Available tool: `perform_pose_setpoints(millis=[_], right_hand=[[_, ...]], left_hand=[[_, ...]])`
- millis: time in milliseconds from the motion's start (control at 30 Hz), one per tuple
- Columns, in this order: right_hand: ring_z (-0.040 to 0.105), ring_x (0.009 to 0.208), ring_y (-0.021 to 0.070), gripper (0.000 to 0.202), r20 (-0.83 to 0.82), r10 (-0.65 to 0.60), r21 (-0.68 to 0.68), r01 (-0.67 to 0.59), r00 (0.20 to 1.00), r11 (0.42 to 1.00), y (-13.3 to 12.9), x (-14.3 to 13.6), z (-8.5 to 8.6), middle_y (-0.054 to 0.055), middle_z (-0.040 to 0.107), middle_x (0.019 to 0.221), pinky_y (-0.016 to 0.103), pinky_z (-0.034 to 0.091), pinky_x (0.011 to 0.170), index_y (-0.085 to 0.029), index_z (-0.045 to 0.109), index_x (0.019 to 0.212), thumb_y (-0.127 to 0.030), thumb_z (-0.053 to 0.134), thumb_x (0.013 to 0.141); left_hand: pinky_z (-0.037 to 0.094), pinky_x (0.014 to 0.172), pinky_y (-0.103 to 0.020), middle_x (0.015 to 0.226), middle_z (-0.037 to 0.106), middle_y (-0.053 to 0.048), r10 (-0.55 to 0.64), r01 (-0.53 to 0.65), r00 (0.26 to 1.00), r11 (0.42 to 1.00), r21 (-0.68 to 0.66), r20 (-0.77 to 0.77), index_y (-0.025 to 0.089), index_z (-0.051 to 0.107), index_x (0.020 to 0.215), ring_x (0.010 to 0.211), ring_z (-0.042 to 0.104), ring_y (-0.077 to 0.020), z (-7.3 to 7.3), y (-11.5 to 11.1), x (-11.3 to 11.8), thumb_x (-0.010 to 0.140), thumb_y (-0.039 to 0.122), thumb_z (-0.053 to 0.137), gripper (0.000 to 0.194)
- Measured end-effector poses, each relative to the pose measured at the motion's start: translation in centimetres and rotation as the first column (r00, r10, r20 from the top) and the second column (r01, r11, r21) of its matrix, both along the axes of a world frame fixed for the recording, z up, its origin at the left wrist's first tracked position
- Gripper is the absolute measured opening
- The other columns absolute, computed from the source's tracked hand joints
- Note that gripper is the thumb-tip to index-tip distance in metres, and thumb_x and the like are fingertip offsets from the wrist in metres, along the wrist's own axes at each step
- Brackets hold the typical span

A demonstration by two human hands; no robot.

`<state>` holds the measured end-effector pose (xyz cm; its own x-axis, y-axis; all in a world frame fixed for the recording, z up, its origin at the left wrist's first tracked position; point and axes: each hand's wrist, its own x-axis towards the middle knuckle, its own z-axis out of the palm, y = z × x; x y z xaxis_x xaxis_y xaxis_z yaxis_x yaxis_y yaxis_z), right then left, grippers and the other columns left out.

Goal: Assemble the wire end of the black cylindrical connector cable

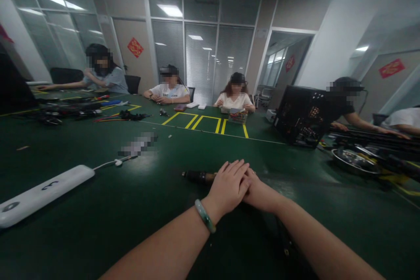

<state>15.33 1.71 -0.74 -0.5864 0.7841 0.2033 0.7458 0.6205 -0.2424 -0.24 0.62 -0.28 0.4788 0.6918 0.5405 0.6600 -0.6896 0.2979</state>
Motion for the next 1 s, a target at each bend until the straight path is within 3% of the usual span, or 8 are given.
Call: perform_pose_setpoints(millis=[133, 233, 367, 533, 633, 767, 867, 1000], right_hand=[[0.051, 0.114, 0.0248, 0.04, -0.142, -0.175, -0.13, 0.157, 0.974, 0.979, -2.3, 3.3, 2.7, 0.008, 0.054, 0.125, 0.038, 0.039, 0.099, -0.023, 0.056, 0.124, -0.038, 0.057, 0.087], [0.059, 0.082, 0.0203, 0.028, -0.05, -0.276, -0.362, 0.24, 0.96, 0.901, -4.1, 6.3, 3.7, 0.003, 0.064, 0.09, 0.03, 0.044, 0.072, -0.023, 0.067, 0.098, -0.047, 0.057, 0.087], [0.059, 0.075, 0.0184, 0.032, 0.045, -0.238, -0.611, 0.215, 0.97, 0.762, -5.9, 8.1, 3.8, 0.001, 0.065, 0.084, 0.025, 0.04, 0.06, -0.023, 0.068, 0.091, -0.051, 0.07, 0.075], [0.06, 0.077, 0.0194, 0.047, 0.104, -0.128, -0.661, 0.165, 0.986, 0.732, -7.2, 8.0, 4.5, -0.001, 0.066, 0.089, 0.024, 0.038, 0.057, -0.025, 0.07, 0.093, -0.049, 0.085, 0.054], [0.061, 0.074, 0.0179, 0.036, 0.044, -0.065, -0.733, 0.076, 0.997, 0.676, -7.1, 7.8, 4.7, -0.001, 0.067, 0.085, 0.023, 0.039, 0.057, -0.024, 0.07, 0.095, -0.041, 0.08, 0.065], [0.062, 0.075, 0.016, 0.022, -0.208, -0.21, -0.807, -0.046, 0.955, 0.589, -6.1, 7.9, 4.0, 0.002, 0.068, 0.081, 0.024, 0.043, 0.063, -0.019, 0.067, 0.101, -0.031, 0.063, 0.083], [0.06, 0.075, 0.014, 0.026, -0.427, -0.358, -0.782, -0.139, 0.83, 0.608, -5.1, 8.1, 3.0, 0.002, 0.067, 0.081, 0.022, 0.042, 0.063, -0.017, 0.065, 0.104, -0.032, 0.064, 0.084], [0.057, 0.07, 0.0118, 0.04, -0.56, -0.488, -0.729, -0.118, 0.669, 0.674, -4.1, 7.9, 1.8, 0.001, 0.065, 0.081, 0.021, 0.04, 0.059, -0.017, 0.058, 0.116, -0.033, 0.069, 0.081]], left_hand=[[0.024, 0.113, -0.042, 0.143, 0.044, -0.003, -0.036, 0.036, 0.999, 0.999, -0.028, -0.019, 0.025, 0.039, 0.141, 0.135, 0.036, -0.0188, -0.2, 0.3, 0.0, 0.102, 0.038, 0.027, 0.043], [0.026, 0.112, -0.04, 0.14, 0.047, -0.002, -0.139, 0.136, 0.986, 0.99, -0.037, -0.093, 0.027, 0.045, 0.135, 0.132, 0.039, -0.0197, -0.5, 0.2, 0.3, 0.097, 0.043, 0.042, 0.042], [0.036, 0.103, -0.04, 0.132, 0.054, -0.002, -0.164, 0.154, 0.973, 0.986, -0.07, -0.164, 0.028, 0.05, 0.13, 0.121, 0.05, -0.0221, -0.7, 0.1, 0.7, 0.09, 0.045, 0.057, 0.044], [0.039, 0.095, -0.036, 0.118, 0.06, -0.001, -0.143, 0.131, 0.975, 0.988, -0.085, -0.169, 0.026, 0.055, 0.12, 0.108, 0.055, -0.0205, -0.3, 0.0, 1.0, 0.09, 0.036, 0.059, 0.032], [0.039, 0.093, -0.036, 0.113, 0.06, -0.001, -0.127, 0.113, 0.98, 0.989, -0.098, -0.153, 0.025, 0.055, 0.116, 0.104, 0.055, -0.0204, -0.3, -0.1, 1.2, 0.088, 0.033, 0.06, 0.029], [0.039, 0.091, -0.037, 0.106, 0.059, -0.001, -0.118, 0.106, 0.985, 0.989, -0.099, -0.127, 0.024, 0.057, 0.109, 0.099, 0.054, -0.0207, -0.4, -0.2, 1.3, 0.085, 0.028, 0.063, 0.025], [0.04, 0.089, -0.037, 0.105, 0.057, -0.002, -0.111, 0.099, 0.984, 0.991, -0.085, -0.14, 0.023, 0.057, 0.104, 0.098, 0.053, -0.0213, -0.2, -0.4, 1.2, 0.082, 0.026, 0.066, 0.024], [0.041, 0.087, -0.039, 0.106, 0.056, -0.005, -0.085, 0.077, 0.986, 0.995, -0.066, -0.141, 0.021, 0.056, 0.106, 0.098, 0.051, -0.0235, 0.2, -0.6, 1.0, 0.084, 0.037, 0.063, 0.028]])
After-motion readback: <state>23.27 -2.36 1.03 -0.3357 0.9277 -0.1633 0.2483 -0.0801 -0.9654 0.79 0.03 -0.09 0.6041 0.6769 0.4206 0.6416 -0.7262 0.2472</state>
